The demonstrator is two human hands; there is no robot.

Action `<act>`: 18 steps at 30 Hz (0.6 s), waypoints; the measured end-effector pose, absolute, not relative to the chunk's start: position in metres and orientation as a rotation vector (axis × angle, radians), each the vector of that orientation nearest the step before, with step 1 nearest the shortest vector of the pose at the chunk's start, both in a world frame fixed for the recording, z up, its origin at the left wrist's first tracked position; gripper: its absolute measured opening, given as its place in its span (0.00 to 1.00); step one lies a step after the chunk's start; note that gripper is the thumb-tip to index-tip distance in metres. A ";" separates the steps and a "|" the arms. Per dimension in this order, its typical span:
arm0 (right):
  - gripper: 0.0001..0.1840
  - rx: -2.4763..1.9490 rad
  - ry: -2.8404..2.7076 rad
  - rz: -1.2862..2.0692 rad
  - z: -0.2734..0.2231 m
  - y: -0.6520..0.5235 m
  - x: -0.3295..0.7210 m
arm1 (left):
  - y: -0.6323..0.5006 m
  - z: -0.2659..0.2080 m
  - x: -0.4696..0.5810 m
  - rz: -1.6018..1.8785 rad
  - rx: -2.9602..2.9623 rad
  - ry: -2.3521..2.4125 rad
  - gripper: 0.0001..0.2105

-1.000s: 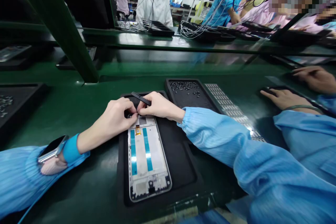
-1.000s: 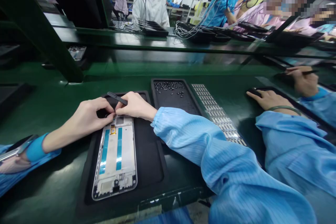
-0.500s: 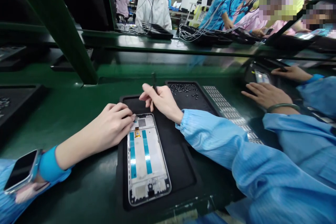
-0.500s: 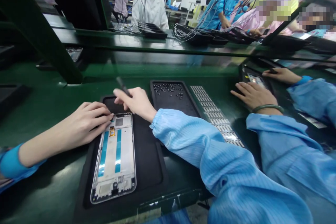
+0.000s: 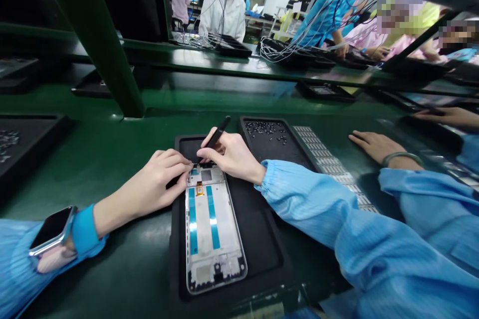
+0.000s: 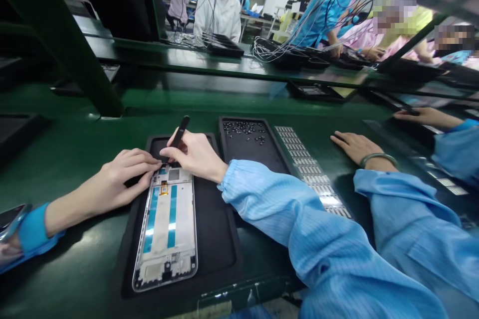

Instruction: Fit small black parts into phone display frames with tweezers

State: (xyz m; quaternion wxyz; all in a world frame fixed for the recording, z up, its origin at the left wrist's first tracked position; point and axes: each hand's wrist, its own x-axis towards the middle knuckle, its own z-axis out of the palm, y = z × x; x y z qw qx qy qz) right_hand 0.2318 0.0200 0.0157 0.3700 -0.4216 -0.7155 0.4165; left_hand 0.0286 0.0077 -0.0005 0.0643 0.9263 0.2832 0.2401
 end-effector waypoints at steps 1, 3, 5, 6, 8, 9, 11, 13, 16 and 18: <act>0.14 -1.085 -1.850 1.058 0.015 0.020 0.232 | 0.008 -0.001 0.029 0.729 2.794 0.855 0.11; 0.12 -1.093 -1.873 1.039 0.014 0.021 0.232 | 0.008 -0.001 0.029 0.738 2.794 0.851 0.11; 0.11 -1.102 -1.898 1.007 0.013 0.021 0.232 | 0.008 -0.001 0.030 0.742 2.794 0.848 0.11; 0.10 -1.108 -1.913 0.984 0.013 0.021 0.231 | 0.008 -0.001 0.030 0.742 2.793 0.848 0.11; 0.08 -1.112 -1.942 0.929 0.012 0.021 0.231 | 0.008 -0.001 0.030 0.735 2.795 0.845 0.11; 0.08 -1.108 -1.958 0.895 0.012 0.021 0.230 | 0.008 -0.001 0.030 0.734 2.800 0.842 0.10; 0.07 -1.094 -2.001 0.816 0.011 0.021 0.229 | 0.008 -0.001 0.030 0.740 2.814 0.835 0.10; 0.07 -1.072 -2.057 0.729 0.011 0.021 0.228 | 0.009 0.000 0.030 0.747 2.824 0.833 0.10; 0.07 -1.024 -2.129 0.629 0.012 0.021 0.227 | 0.008 0.001 0.031 0.724 2.834 0.837 0.11; 0.07 -1.019 -2.124 0.626 0.012 0.021 0.227 | 0.008 0.002 0.031 0.701 2.844 0.842 0.12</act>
